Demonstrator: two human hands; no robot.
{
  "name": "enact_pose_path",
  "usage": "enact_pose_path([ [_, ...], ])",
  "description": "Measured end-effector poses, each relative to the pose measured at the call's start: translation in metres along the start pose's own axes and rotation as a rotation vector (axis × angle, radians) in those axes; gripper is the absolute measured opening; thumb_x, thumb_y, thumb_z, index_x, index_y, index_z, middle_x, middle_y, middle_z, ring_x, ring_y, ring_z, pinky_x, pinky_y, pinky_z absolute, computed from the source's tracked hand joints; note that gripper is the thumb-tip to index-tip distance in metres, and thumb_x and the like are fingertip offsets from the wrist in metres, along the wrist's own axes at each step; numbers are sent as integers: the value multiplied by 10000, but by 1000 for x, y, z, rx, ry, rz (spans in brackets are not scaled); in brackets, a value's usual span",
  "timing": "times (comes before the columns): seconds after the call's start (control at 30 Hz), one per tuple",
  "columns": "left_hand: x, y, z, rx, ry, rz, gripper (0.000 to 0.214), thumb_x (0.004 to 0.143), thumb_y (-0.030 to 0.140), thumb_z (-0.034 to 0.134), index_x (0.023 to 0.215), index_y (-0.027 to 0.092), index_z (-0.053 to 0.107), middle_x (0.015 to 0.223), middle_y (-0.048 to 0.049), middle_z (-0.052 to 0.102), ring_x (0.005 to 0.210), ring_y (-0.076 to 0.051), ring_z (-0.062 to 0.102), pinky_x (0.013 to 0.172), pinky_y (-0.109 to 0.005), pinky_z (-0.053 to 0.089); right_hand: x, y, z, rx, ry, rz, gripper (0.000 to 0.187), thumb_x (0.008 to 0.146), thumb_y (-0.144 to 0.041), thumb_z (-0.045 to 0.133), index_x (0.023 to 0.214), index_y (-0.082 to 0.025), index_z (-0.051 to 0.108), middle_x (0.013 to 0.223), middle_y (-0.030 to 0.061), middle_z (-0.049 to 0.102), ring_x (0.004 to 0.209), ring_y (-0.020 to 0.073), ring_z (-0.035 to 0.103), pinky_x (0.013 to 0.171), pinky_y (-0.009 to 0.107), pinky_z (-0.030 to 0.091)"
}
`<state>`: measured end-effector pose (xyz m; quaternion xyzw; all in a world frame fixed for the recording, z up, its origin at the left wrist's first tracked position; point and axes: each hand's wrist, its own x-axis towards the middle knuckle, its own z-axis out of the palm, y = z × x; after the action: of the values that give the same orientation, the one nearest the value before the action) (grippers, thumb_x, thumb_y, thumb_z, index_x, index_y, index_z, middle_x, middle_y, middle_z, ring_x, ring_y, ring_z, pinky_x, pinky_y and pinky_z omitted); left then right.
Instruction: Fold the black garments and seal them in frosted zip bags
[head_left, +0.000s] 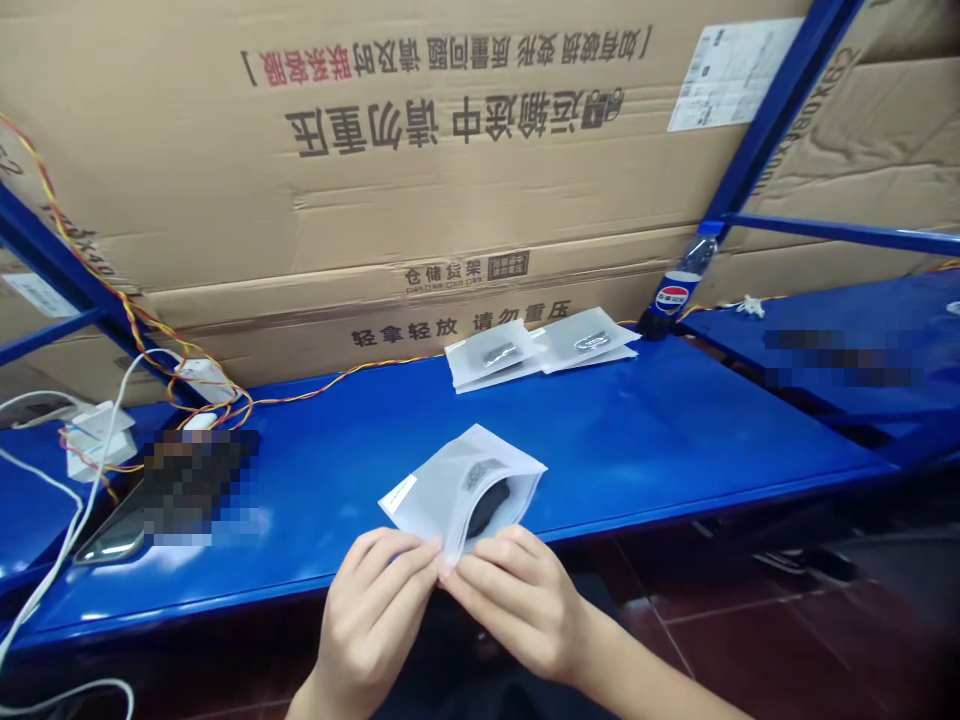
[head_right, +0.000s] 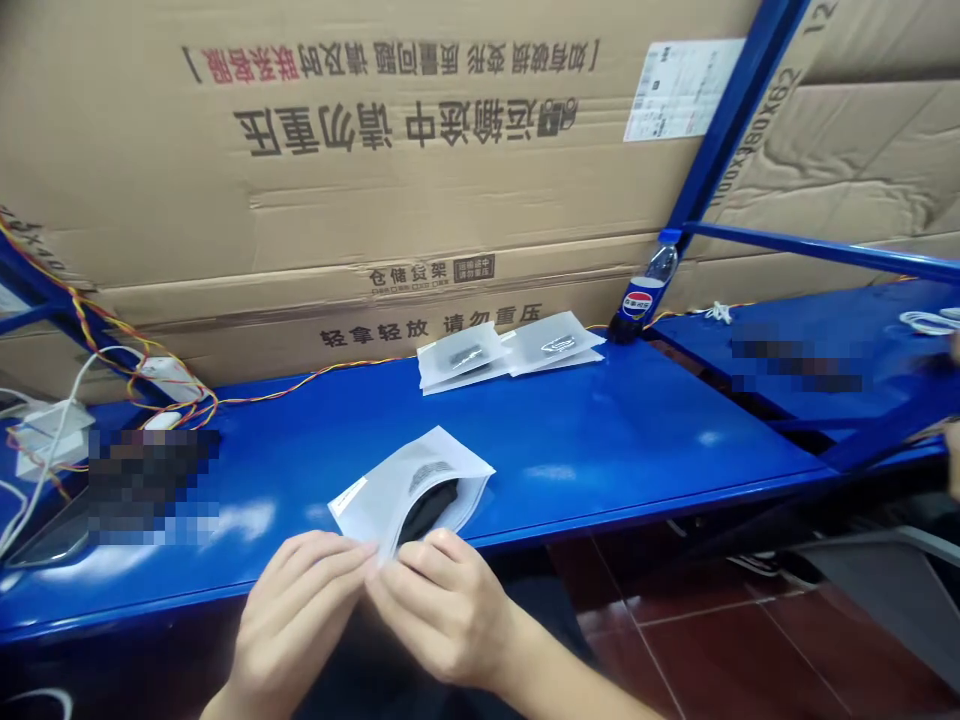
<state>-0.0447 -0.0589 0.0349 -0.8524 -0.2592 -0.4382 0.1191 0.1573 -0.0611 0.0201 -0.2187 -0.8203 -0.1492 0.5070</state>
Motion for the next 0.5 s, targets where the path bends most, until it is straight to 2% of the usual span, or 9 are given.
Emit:
enact_pose_path([
  [0.13, 1, 0, -16, 59, -4, -46, 192, 967, 1, 649, 981, 170, 739, 916, -49, 830, 838, -205, 756, 758, -359, 536, -9, 37, -6, -30, -39, 22, 180, 1032, -69, 583, 1075, -104, 753, 922, 92, 798, 850, 200, 691, 712, 341, 544],
  [0.27, -7, -5, -26, 85, 69, -151, 193, 917, 2, 731, 994, 178, 756, 945, -70, 840, 827, -220, 726, 758, -376, 550, -24, 82, -21, -179, -59, 174, 149, 999, -63, 637, 1041, -174, 727, 926, 87, 773, 877, 225, 691, 789, 374, 564],
  [0.33, -12, -12, -23, 43, 93, -192, 211, 905, -8, 737, 957, 195, 757, 939, -56, 841, 802, -206, 703, 739, -364, 557, -23, 88, -26, -203, -147, 244, 117, 1002, -152, 667, 1099, -182, 724, 1079, 134, 772, 1037, 279, 700, 898, 449, 585],
  [0.43, -16, -29, -12, -12, 143, -288, 234, 927, 5, 707, 910, 234, 749, 928, -18, 832, 818, -193, 693, 748, -350, 573, -8, 79, -13, -116, -372, 229, 458, 1000, -232, 669, 1445, -147, 602, 1499, 204, 626, 1431, 363, 545, 1114, 551, 525],
  [0.47, -16, -37, -9, -7, 163, -314, 215, 935, 37, 713, 894, 246, 747, 938, -13, 829, 852, -199, 701, 779, -362, 583, 1, 76, -3, -83, -448, 200, 524, 1008, -202, 636, 1520, -142, 542, 1558, 199, 585, 1483, 357, 504, 1145, 542, 510],
  [0.5, -17, -44, -6, 22, 180, -345, 174, 942, 89, 729, 891, 255, 751, 968, -16, 827, 908, -215, 714, 831, -387, 592, 12, 76, 9, -64, -506, 179, 516, 1018, -141, 579, 1532, -150, 535, 1549, 183, 602, 1470, 333, 528, 1141, 510, 518],
])
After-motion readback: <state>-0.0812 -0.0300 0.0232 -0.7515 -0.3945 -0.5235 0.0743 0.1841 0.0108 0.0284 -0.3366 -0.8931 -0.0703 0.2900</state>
